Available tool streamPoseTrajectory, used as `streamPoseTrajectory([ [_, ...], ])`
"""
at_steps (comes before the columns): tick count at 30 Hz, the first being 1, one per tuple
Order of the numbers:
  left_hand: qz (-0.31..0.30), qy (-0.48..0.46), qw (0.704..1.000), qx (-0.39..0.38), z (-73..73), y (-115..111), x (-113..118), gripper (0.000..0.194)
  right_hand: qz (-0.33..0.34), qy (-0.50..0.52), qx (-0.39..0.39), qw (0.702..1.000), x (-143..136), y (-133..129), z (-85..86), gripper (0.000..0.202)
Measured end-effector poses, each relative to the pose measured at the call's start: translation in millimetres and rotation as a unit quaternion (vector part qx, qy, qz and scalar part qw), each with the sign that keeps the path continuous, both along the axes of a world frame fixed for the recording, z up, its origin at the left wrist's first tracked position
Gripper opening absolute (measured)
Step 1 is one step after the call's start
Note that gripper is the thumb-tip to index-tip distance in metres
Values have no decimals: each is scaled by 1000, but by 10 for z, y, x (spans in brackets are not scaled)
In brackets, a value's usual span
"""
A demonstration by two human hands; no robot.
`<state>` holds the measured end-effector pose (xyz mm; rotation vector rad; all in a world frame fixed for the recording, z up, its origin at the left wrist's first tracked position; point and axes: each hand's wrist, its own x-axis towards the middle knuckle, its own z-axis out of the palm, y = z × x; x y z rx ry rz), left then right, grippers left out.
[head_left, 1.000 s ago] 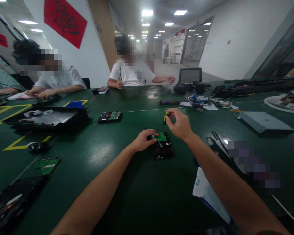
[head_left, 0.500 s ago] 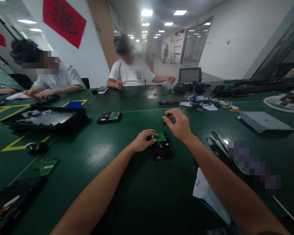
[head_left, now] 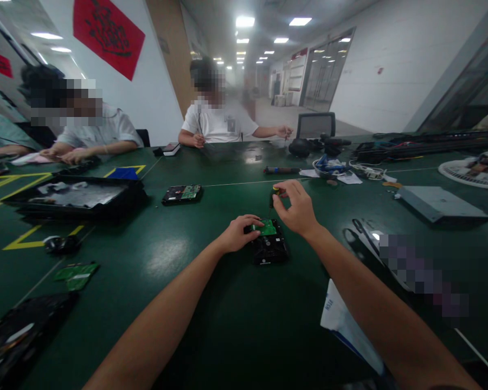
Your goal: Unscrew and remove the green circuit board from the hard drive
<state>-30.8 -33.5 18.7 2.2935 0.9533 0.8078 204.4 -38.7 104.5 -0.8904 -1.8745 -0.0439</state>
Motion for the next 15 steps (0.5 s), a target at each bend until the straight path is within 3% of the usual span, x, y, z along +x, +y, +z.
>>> streamPoseTrajectory([
  [15, 1, 3, 1000, -1, -10, 5, -6, 34, -8, 36, -18, 999, -1, 27, -40, 22],
])
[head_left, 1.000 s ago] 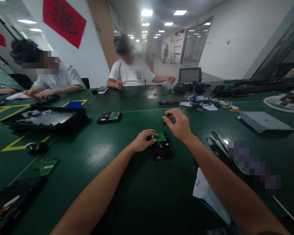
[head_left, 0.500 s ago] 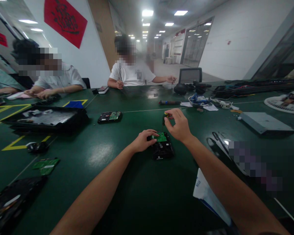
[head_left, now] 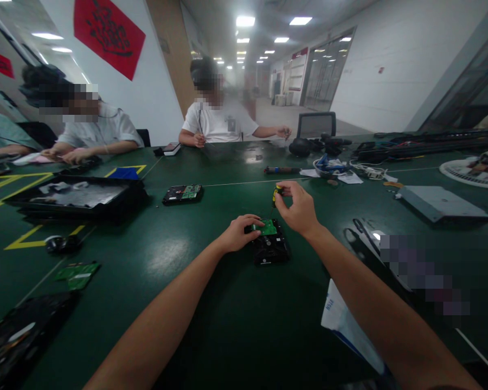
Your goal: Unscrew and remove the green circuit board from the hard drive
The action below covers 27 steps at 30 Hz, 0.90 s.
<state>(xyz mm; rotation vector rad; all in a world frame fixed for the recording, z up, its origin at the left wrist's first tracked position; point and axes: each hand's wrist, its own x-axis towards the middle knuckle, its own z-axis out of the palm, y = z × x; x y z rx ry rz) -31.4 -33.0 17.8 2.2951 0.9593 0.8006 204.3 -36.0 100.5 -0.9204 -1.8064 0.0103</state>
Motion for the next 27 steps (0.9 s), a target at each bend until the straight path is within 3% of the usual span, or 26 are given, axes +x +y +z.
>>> streamPoseTrajectory([
  [27, 8, 0, 1000, -3, 61, -42, 21, 32, -8, -31, 16, 999, -7, -13, 0, 20],
])
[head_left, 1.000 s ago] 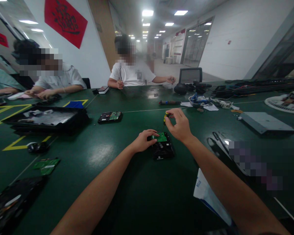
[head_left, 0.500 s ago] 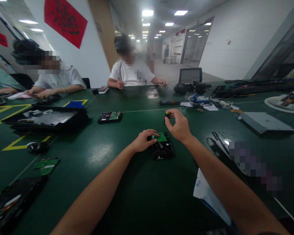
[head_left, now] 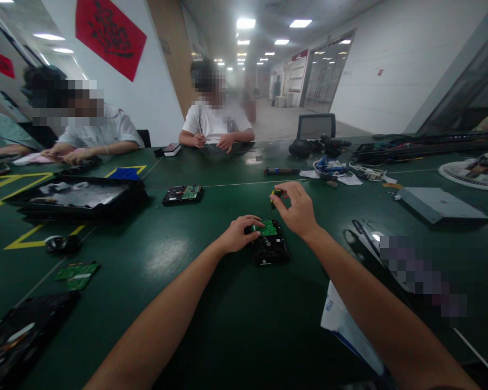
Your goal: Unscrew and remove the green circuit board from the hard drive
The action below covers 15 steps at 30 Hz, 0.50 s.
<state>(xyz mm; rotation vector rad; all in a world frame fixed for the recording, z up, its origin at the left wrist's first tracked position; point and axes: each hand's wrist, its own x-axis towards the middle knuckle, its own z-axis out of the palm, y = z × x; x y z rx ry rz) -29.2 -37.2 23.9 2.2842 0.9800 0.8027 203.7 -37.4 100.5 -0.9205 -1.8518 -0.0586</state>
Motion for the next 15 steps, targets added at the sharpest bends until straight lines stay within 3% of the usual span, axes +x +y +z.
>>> streamPoseTrajectory([
  [15, 0, 0, 1000, -3, -13, 6, -4, 32, -3, 14, 2, 1000, -8, 12, -21, 26],
])
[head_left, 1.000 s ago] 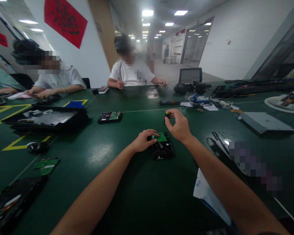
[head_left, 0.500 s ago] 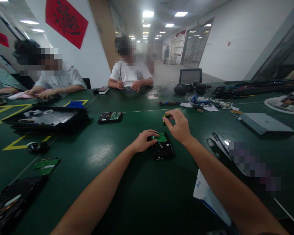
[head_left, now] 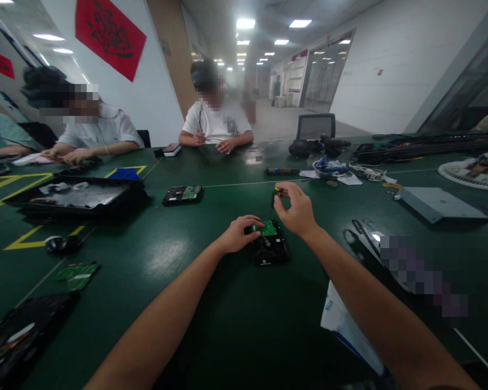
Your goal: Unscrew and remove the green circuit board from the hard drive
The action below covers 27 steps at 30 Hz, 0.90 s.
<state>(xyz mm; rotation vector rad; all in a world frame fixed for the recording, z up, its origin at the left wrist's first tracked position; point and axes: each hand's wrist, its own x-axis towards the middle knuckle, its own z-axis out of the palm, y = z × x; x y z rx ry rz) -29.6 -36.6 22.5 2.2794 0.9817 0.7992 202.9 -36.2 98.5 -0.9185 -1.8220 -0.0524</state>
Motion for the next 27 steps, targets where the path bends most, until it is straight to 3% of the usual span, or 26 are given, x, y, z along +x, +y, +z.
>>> streamPoseTrajectory([
  [7, 1, 5, 1000, 3, 1, 4, -3, 32, 5, -10, -4, 1000, 15, -7, 18, 20],
  [27, -4, 1, 1000, 3, 22, -13, -4, 33, -1, -9, 2, 1000, -5, 1, -21, 28],
])
